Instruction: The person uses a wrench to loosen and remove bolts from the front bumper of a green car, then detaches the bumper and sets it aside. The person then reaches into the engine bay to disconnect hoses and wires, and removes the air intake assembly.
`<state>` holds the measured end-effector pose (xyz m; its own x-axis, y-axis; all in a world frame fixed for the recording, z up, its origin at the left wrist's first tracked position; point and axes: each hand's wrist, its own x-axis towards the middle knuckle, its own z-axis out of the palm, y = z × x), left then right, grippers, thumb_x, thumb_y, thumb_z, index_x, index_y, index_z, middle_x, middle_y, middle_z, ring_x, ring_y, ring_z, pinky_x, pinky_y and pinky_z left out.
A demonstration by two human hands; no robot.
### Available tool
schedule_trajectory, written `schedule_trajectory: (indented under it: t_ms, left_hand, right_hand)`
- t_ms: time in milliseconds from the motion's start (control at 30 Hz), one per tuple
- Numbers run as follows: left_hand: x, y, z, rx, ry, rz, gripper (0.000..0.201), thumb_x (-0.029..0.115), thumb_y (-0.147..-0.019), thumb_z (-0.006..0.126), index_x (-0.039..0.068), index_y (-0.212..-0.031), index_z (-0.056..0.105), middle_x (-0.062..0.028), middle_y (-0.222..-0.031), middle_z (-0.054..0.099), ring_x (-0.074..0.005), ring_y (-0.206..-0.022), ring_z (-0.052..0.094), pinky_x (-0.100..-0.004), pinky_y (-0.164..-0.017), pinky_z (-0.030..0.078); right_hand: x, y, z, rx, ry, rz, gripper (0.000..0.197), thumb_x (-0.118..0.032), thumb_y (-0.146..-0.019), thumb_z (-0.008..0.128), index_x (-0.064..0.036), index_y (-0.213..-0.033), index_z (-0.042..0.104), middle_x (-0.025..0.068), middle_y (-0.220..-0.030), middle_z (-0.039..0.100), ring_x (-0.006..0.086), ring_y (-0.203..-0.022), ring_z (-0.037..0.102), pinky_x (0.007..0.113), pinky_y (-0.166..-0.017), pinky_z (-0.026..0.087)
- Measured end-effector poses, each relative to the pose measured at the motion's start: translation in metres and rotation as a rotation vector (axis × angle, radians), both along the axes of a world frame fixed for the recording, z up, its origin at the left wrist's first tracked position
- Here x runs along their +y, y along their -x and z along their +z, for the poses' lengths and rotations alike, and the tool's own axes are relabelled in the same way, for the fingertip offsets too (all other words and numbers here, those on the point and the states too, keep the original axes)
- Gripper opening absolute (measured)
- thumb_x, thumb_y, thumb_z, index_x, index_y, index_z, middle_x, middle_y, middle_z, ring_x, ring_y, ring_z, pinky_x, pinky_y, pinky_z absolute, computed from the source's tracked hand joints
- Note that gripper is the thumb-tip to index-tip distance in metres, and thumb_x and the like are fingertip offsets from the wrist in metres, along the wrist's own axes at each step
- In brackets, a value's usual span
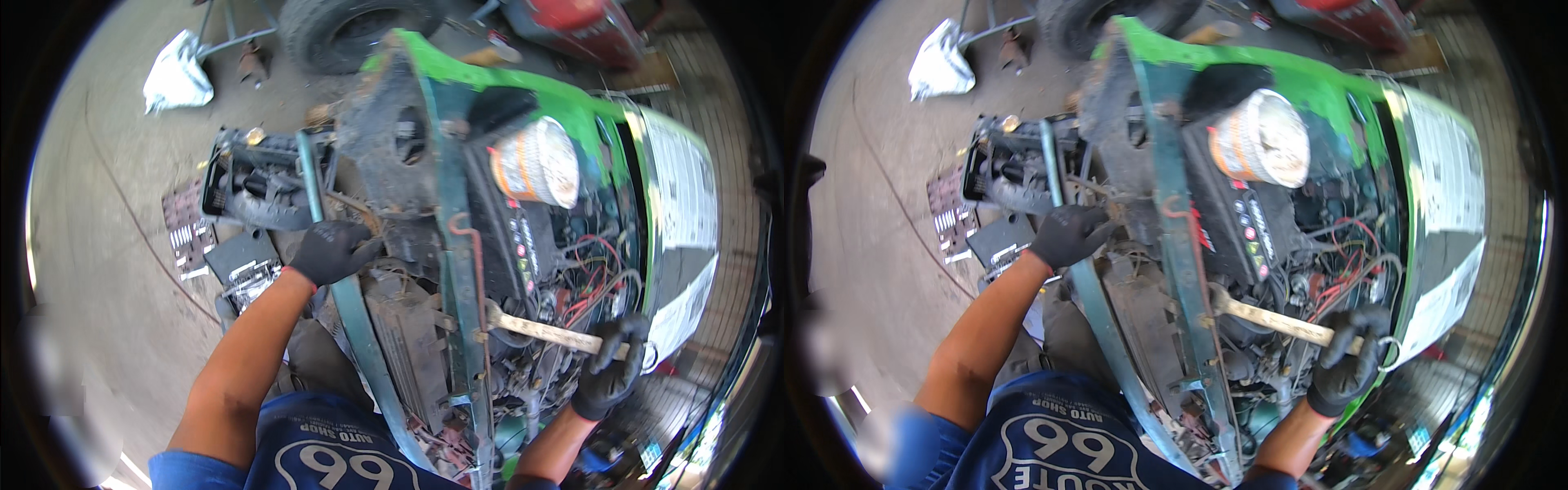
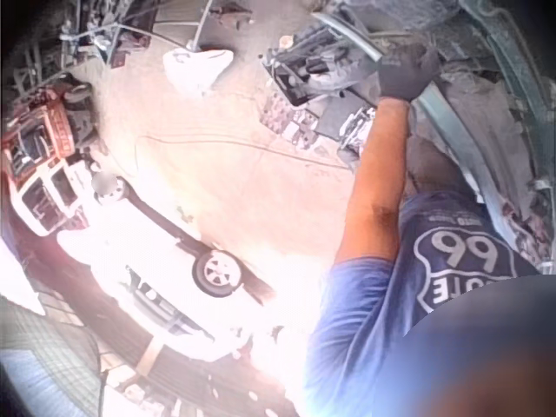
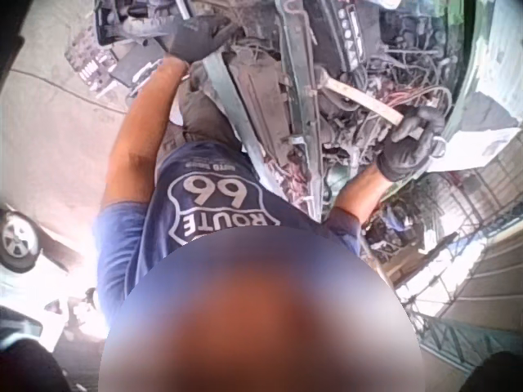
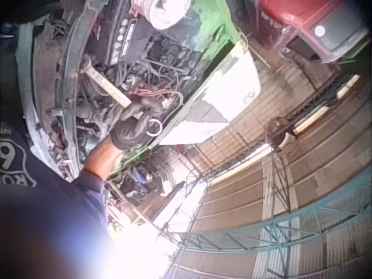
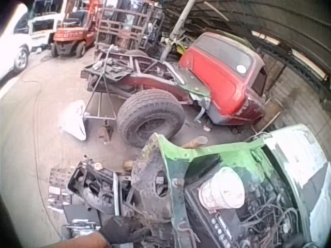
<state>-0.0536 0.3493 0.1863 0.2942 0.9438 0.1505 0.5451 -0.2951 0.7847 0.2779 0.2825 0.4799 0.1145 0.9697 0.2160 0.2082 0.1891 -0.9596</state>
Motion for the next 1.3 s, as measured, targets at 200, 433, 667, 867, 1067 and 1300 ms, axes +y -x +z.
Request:
schedule_trajectory:
  t_ms: [200, 433, 667, 867, 1067, 1300]
  left_hand:
    - [0.008, -0.010, 0.012, 0.159, 0.064, -0.047, 0.030, 0.037, -0.096, 0.065, 0.008, -0.094, 0.071, -0.0155, -0.071, 0.066, -0.0367, -0.070, 0.066, -0.0470, -0.065, 0.051]
    - [-0.001, 0.016, -0.045, 0.345, 0.018, -0.098, 0.027, 0.027, -0.087, 0.071, 0.003, -0.079, 0.064, -0.0182, -0.073, 0.064, -0.0391, -0.069, 0.064, -0.0480, -0.063, 0.049]
    - [-0.008, 0.051, -0.099, 0.331, 0.052, -0.166, 0.030, 0.029, -0.083, 0.072, 0.004, -0.098, 0.065, -0.0208, -0.097, 0.067, -0.0418, -0.089, 0.065, -0.0518, -0.074, 0.049]
    - [-0.003, 0.046, -0.085, 0.402, 0.067, -0.248, 0.031, 0.029, -0.084, 0.071, 0.004, -0.102, 0.066, -0.0206, -0.099, 0.067, -0.0414, -0.091, 0.065, -0.0514, -0.076, 0.050]
    - [-0.006, 0.042, -0.079, 0.437, 0.077, -0.302, 0.033, 0.029, -0.084, 0.070, 0.004, -0.106, 0.068, -0.0204, -0.100, 0.067, -0.0410, -0.093, 0.066, -0.0509, -0.078, 0.051]
    - [0.003, 0.033, -0.067, 0.445, 0.061, -0.312, 0.036, 0.030, -0.085, 0.069, 0.004, -0.110, 0.069, -0.0202, -0.102, 0.067, -0.0405, -0.096, 0.066, -0.0505, -0.081, 0.052]
  right_hand:
    - [0.011, -0.005, -0.005, 0.043, 0.305, 0.170, 0.053, -0.045, -0.088, 0.078, 0.0041, -0.105, 0.065, 0.0102, -0.070, 0.066, 0.0165, -0.058, 0.063, 0.030, -0.055, 0.048]
    - [0.035, -0.050, -0.027, -0.019, 0.145, 0.525, 0.034, -0.028, -0.088, 0.073, -0.0032, -0.112, 0.071, 0.0098, -0.091, 0.070, 0.0238, -0.075, 0.069, 0.036, -0.067, 0.053]
    - [0.049, -0.058, -0.061, 0.168, -0.024, 0.676, 0.034, -0.019, -0.090, 0.070, -0.0005, -0.118, 0.063, 0.0146, -0.094, 0.070, 0.0285, -0.073, 0.070, 0.039, -0.067, 0.055]
    - [0.047, -0.052, -0.074, 0.204, -0.166, 0.583, 0.026, -0.012, -0.095, 0.068, 0.0024, -0.116, 0.065, 0.0210, -0.099, 0.071, 0.0326, -0.075, 0.072, 0.043, -0.065, 0.057]
    - [0.060, -0.043, -0.072, 0.096, -0.067, 0.655, 0.029, -0.018, -0.094, 0.068, -0.0048, -0.119, 0.060, 0.0148, -0.099, 0.072, 0.0323, -0.078, 0.073, 0.041, -0.068, 0.057]
    - [0.065, -0.044, -0.070, 0.048, 0.033, 0.685, 0.026, -0.021, -0.096, 0.064, -0.0023, -0.111, 0.057, 0.0127, -0.090, 0.067, 0.0270, -0.075, 0.068, 0.040, -0.068, 0.053]
